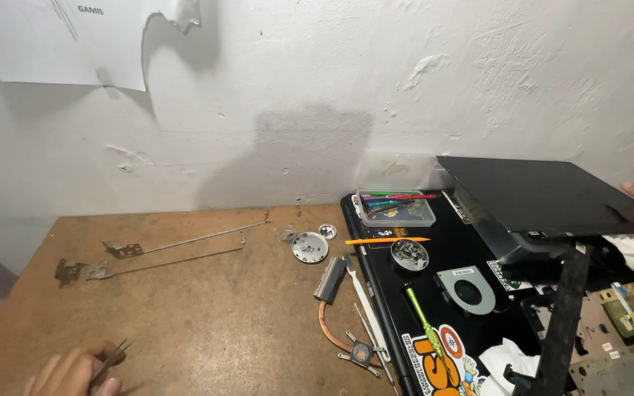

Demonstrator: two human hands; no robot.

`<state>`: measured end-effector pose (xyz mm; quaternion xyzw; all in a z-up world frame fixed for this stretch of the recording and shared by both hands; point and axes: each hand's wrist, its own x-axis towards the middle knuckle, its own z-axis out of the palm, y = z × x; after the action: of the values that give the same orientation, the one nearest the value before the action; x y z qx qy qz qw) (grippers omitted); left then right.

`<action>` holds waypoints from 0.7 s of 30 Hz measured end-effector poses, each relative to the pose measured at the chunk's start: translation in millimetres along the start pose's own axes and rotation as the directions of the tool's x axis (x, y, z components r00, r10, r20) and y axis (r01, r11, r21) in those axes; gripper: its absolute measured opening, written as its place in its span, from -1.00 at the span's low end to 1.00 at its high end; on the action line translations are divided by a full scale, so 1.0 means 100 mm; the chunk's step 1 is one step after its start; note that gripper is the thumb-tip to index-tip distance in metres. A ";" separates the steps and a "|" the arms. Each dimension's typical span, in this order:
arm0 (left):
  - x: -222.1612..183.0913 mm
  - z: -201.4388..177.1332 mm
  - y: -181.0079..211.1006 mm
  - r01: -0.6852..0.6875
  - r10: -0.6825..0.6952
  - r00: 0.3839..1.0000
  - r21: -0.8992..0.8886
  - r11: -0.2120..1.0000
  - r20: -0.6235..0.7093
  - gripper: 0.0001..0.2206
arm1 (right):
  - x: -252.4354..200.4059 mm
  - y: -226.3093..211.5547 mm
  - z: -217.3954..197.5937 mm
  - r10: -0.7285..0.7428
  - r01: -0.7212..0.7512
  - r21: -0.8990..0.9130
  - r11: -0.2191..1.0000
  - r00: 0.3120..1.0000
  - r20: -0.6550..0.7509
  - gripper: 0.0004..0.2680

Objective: Repairing a laptop by manipulating components on the motherboard and handling the screen

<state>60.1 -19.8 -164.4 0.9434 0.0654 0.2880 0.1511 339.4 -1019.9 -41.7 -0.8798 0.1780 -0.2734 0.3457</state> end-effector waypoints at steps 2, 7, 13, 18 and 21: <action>0.02 -0.09 0.06 0.013 -0.014 0.999 0.008 1.000 0.043 -0.76 | -0.08 0.00 0.00 -0.024 0.024 -0.017 1.000 1.000 -0.006 -0.76; 0.00 0.00 -0.06 0.085 -0.096 0.983 0.079 0.993 0.155 -0.74 | -0.26 -0.16 -0.08 -0.116 0.113 -0.069 0.991 0.993 -0.034 -0.77; 0.03 0.02 -0.16 0.068 -0.115 0.959 0.186 0.980 0.257 -0.75 | -0.45 -0.50 -0.19 -0.060 0.051 0.148 0.988 0.996 0.063 -0.86; 0.08 -0.02 -0.16 0.127 -0.172 0.917 0.143 0.981 0.360 -0.63 | -0.04 0.01 -0.06 0.074 -0.073 0.018 0.997 0.996 -0.049 -0.73; 0.07 -0.21 0.14 0.129 -0.141 0.957 0.062 0.990 0.252 -0.62 | 0.31 0.50 -0.02 0.229 -0.249 0.206 0.946 0.967 0.115 -0.56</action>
<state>54.6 -26.0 -140.0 0.9691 0.1162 0.1515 0.1562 356.2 -1071.3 -64.6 -0.8197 0.2365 -0.2076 0.4787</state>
